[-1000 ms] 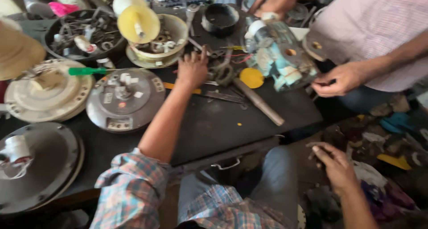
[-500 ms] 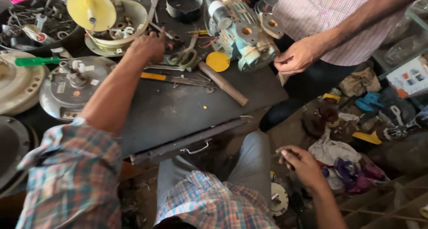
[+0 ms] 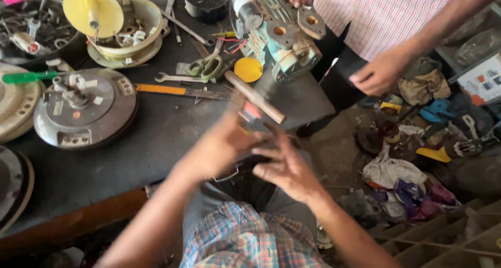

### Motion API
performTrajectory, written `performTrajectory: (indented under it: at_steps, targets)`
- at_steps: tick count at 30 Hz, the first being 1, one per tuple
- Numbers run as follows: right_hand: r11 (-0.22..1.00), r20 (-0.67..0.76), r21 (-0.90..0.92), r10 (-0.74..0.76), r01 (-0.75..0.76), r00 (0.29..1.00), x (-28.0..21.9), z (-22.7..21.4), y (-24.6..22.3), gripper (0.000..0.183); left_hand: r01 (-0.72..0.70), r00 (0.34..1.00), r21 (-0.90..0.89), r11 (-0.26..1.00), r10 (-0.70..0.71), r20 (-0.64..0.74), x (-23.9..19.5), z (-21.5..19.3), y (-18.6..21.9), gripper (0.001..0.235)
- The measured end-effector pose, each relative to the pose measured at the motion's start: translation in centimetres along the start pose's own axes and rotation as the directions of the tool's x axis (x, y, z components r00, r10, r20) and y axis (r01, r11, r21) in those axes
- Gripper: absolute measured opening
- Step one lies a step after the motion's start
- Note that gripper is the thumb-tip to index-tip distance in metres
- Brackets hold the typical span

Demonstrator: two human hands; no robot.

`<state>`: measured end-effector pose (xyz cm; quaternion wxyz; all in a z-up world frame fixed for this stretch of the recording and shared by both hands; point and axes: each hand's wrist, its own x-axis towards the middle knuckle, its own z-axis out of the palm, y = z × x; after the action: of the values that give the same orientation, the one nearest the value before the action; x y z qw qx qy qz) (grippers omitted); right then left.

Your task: The person applies a yellow substance from a small bottle to a yellow plastic part, then places the part on a workbench. They pick up a teal motor housing and use pliers to manipulate a small metal component on its shaft. The person continues to adjust the component with pliers while another person holds the motor steady.

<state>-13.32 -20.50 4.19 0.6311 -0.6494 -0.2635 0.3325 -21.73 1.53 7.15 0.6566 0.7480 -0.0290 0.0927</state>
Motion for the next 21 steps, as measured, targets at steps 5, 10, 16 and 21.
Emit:
performTrajectory:
  at_steps: [5, 10, 16, 21]
  targets:
    - [0.988, -0.143, 0.081, 0.14, -0.129, 0.98, -1.3, -0.8, 5.0, 0.029, -0.241, 0.966, -0.073, 0.968, 0.246, 0.073, 1.5, 7.2, -0.3, 0.104]
    - [0.977, -0.328, 0.193, 0.15, -0.089, 0.933, -4.7, -5.0, 7.2, 0.036, -0.009, 0.994, 0.263, 0.965, -0.021, 0.108, 4.8, 7.0, -2.5, 0.107]
    - [0.696, -0.37, -0.706, -0.209, -0.127, 0.905, -4.5, -8.2, 3.8, 0.058, 0.215, 0.975, -0.558, 0.802, -0.144, 0.169, 10.7, 7.1, -7.6, 0.102]
    - [0.297, -0.443, -0.869, -0.112, -0.395, 0.89, -1.1, -6.7, -0.3, 0.041, 0.329, 0.943, -0.789, 0.519, -0.221, 0.248, 13.1, 7.8, -9.4, 0.083]
